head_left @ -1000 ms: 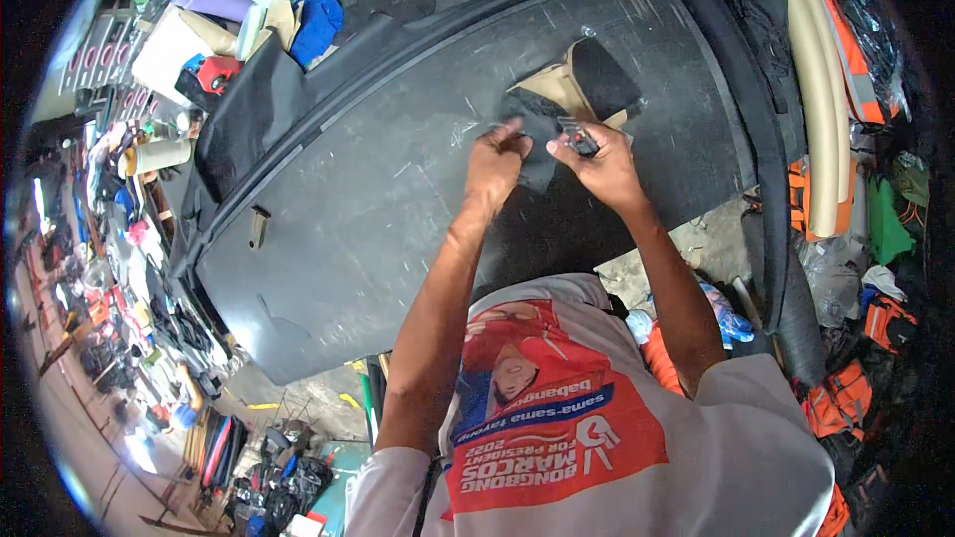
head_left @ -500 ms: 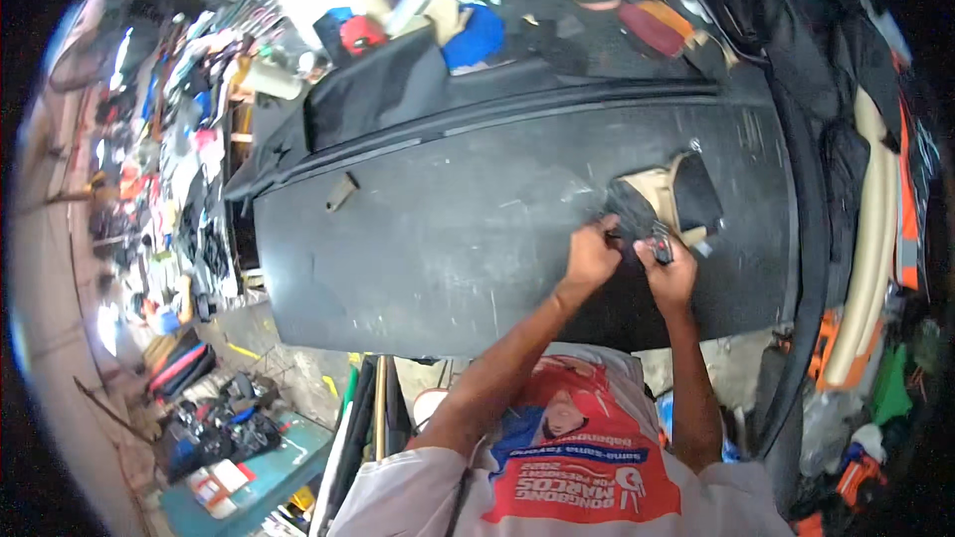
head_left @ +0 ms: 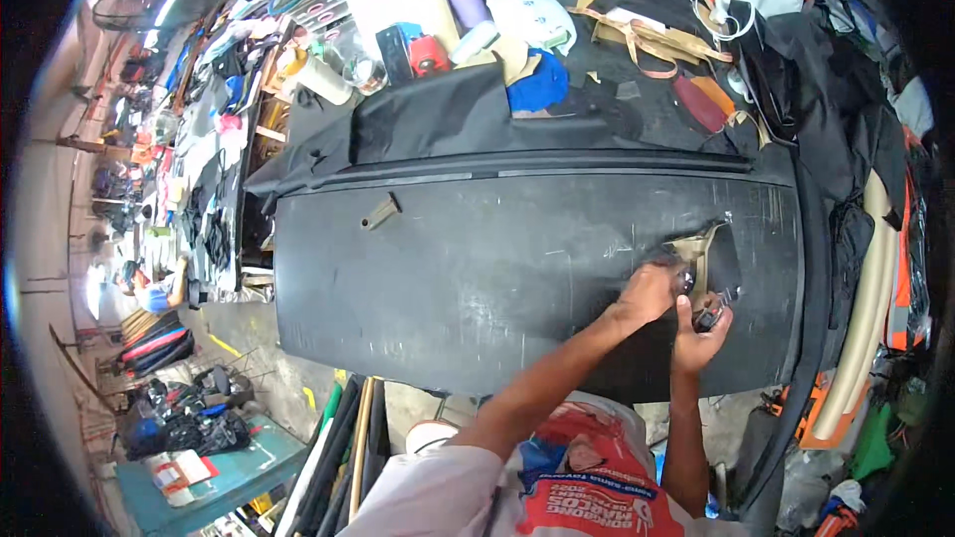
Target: The person cuts pieces of material with a utility knife along a template. The person then spreads out a large sheet of material on the workbench and cuts shapes around the template using the utility knife.
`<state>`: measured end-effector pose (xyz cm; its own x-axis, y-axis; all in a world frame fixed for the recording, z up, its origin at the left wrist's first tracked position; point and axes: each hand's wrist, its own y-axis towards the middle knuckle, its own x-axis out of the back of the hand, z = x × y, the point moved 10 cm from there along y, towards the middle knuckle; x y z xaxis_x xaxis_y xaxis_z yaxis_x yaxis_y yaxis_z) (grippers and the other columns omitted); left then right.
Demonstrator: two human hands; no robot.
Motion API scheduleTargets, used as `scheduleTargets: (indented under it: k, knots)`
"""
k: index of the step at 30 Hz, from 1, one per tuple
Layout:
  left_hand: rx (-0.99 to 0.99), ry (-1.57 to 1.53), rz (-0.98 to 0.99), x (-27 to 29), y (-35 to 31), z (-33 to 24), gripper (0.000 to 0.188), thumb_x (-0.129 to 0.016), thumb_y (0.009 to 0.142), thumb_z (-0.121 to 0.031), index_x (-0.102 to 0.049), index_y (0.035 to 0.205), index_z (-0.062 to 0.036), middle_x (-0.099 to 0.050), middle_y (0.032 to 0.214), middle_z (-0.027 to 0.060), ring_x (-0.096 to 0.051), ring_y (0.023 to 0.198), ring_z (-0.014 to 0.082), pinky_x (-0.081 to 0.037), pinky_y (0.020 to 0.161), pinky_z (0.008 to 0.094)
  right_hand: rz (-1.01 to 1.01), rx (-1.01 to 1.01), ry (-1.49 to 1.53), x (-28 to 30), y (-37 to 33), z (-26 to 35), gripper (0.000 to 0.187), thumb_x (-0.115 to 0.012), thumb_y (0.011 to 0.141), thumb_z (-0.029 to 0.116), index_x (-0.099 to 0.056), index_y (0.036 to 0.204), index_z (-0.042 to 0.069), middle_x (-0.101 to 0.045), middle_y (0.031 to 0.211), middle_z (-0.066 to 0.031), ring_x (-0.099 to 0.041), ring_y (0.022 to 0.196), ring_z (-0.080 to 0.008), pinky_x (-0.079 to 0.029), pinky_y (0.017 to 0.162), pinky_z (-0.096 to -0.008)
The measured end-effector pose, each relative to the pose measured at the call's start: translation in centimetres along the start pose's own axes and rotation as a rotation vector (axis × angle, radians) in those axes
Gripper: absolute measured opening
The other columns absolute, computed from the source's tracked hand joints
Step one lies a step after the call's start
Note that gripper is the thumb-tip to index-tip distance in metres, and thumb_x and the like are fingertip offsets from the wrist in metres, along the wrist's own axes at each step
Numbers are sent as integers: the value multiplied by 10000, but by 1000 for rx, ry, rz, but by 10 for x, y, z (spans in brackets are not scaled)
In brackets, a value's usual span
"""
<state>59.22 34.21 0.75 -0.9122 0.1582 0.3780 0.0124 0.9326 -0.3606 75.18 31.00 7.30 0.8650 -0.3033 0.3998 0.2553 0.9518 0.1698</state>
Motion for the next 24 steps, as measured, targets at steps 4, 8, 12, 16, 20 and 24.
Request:
scheduleTargets:
  k: [4,8,12,16,20,24]
  knots:
    - [-177,176,23,60,-37,54,460,-647,894,-86,-625,1351,-44,-692,1192,264,-687,1050,435,-556,954,455,56,-134,77,-44,-21,2,284,-812,922,214,-658,1044,9,-614,965,-47,-580,829,-147,-497,788,-309]
    - [-121,411,-297,162,-108,130,482,-675,887,-113,-639,1367,-103,-609,1392,213,-574,1257,433,-464,1089,475,371,-303,90,-128,-32,-5,310,-815,914,250,-654,1084,47,-636,904,-9,-582,696,-79,-491,573,-251]
    - [197,480,-394,219,-180,197,546,-669,936,-204,-558,1470,-166,-387,1605,202,-387,1448,441,-327,1185,545,572,-492,213,-212,-42,-13,279,-819,904,240,-666,1021,37,-635,813,7,-578,656,-101,-491,589,-290]
    - [199,716,-373,239,-187,209,606,-634,978,-288,-460,1555,-221,-236,1684,193,-249,1528,453,-239,1197,637,641,-354,106,-264,-40,-1,250,-821,897,232,-679,959,36,-659,791,-1,-594,701,-123,-503,677,-336]
    - [235,694,-356,236,-173,220,610,-594,1016,-357,-404,1589,-271,-177,1708,188,-158,1557,469,-166,1180,719,685,-268,36,-297,-34,2,246,-827,887,242,-684,920,44,-666,783,-3,-593,704,-119,-496,684,-330]
    - [259,719,-334,235,-171,226,624,-584,1020,-359,-374,1603,-287,-163,1711,195,-128,1556,497,-147,1171,743,725,-224,-48,-325,-29,-3,262,-831,881,261,-693,921,41,-671,780,-11,-592,708,-123,-493,705,-326]
